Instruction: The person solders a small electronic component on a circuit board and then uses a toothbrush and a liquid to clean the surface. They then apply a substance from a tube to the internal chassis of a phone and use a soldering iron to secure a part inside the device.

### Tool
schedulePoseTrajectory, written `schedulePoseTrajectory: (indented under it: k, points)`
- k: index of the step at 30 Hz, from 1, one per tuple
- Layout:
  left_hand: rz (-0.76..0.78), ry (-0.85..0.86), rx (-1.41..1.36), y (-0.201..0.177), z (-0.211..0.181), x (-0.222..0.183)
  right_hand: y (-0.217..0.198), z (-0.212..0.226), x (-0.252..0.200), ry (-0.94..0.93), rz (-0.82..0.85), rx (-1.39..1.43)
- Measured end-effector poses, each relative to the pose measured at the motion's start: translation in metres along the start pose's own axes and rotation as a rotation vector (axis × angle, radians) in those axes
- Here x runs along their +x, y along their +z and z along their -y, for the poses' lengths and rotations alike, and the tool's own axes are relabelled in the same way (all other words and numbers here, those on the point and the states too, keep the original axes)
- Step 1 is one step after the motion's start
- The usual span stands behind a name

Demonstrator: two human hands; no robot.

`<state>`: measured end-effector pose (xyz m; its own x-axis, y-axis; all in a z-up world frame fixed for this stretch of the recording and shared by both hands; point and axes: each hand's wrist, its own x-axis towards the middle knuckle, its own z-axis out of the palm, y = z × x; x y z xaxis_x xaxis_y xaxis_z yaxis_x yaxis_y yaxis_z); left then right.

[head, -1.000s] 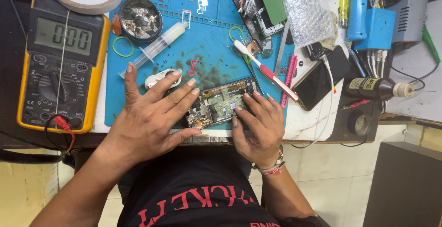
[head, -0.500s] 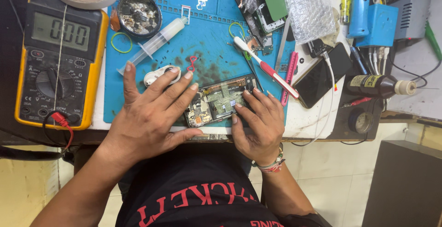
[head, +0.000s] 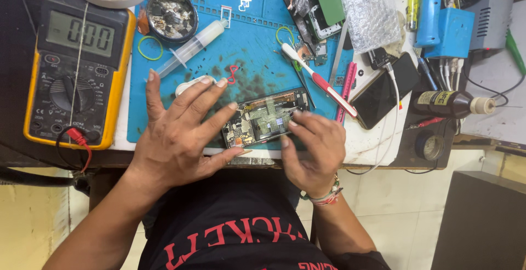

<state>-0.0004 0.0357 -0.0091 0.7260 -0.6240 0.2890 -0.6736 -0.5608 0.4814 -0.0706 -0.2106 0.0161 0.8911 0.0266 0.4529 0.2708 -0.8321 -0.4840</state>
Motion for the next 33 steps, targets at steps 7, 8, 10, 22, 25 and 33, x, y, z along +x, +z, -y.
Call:
schedulePoseTrajectory:
  k: [7, 8, 10, 22, 25, 33]
  points:
    - [-0.025, 0.057, 0.014, 0.001, 0.0, -0.001, 0.009, 0.01, 0.047, 0.15, 0.24, 0.196]
    - [-0.03, 0.06, 0.012, 0.001, 0.0, 0.0, 0.01, 0.012, 0.054, 0.17, 0.273, 0.179]
    - [-0.032, 0.057, 0.017, 0.0, 0.0, -0.001, 0.012, 0.015, 0.063, 0.209, 0.349, 0.148]
    - [-0.062, 0.056, 0.033, 0.003, 0.0, -0.002, 0.015, 0.013, 0.066, 0.191, 0.394, 0.125]
    - [-0.059, 0.056, 0.033, 0.004, 0.0, -0.002, 0.016, 0.013, 0.065, 0.163, 0.384, 0.121]
    - [-0.071, 0.071, 0.042, 0.002, 0.0, -0.002, 0.016, 0.015, 0.065, 0.16, 0.373, 0.105]
